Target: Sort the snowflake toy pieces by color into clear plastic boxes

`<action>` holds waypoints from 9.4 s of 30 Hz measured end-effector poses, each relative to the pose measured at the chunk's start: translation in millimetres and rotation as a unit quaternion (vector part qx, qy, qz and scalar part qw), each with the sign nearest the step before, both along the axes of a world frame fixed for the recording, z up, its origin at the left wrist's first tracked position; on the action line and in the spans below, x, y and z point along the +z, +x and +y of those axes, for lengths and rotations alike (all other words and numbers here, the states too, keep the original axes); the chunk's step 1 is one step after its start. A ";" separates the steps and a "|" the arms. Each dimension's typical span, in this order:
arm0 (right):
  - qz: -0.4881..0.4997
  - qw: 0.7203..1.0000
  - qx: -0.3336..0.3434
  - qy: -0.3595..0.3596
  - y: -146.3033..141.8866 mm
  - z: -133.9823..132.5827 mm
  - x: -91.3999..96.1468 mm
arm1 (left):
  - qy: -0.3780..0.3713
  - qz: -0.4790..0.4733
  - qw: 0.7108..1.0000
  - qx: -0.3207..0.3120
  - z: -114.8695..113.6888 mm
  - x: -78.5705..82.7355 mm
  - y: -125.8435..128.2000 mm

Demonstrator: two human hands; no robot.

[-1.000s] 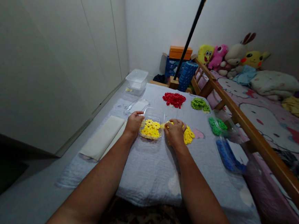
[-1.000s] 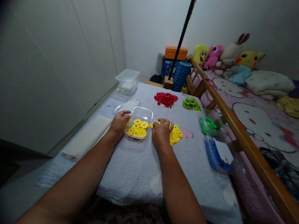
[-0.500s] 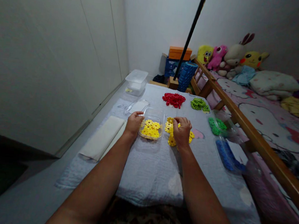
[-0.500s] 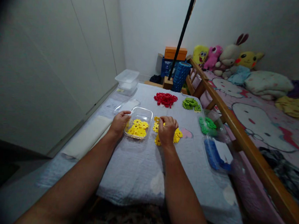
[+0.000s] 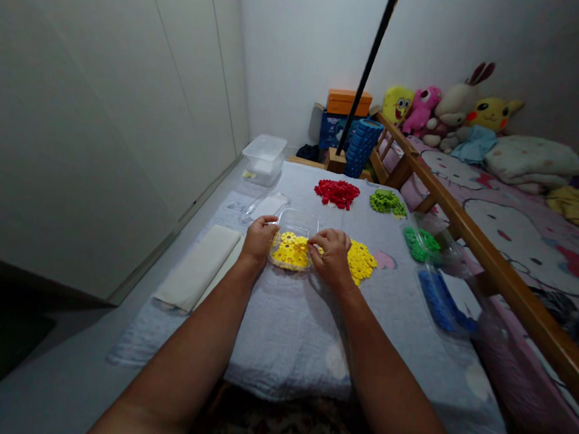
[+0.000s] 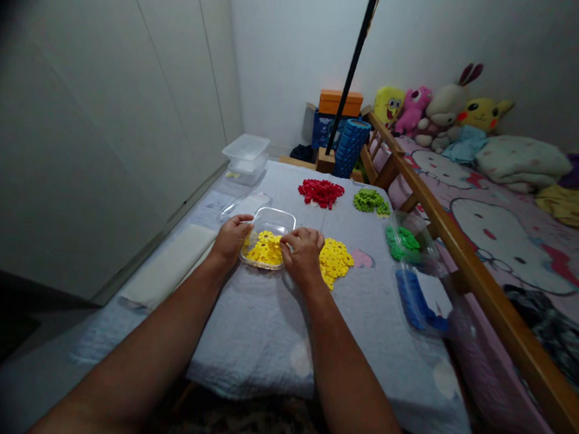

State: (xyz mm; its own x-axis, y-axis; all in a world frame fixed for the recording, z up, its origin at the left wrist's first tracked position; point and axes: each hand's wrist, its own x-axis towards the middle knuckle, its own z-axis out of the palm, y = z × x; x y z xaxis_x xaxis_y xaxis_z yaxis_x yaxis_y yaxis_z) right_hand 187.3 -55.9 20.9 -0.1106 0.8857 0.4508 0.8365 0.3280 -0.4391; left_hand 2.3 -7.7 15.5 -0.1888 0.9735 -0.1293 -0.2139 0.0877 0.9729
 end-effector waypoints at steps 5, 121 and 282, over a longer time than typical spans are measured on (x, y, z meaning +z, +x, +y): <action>0.024 1.000 0.020 -0.004 2.7 -0.4 0.7 | 0.003 -0.002 1.000 -0.001 0.1 -0.4 -0.2; -0.108 0.989 0.098 -0.022 1.2 26.4 21.6 | 0.003 0.006 1.000 0.004 0.3 -1.3 -0.2; -0.058 0.989 -0.140 0.001 76.4 15.7 -27.4 | -0.002 -0.010 1.000 -0.021 -5.1 3.4 4.9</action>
State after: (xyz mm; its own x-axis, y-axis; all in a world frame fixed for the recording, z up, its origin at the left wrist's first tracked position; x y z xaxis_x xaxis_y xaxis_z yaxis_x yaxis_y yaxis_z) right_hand 263.8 -40.2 -6.5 0.0868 0.8883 0.4509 0.9392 0.0780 -0.3343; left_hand 7.2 -12.8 18.9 -0.1446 0.9800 -0.1365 -0.2286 0.1012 0.9683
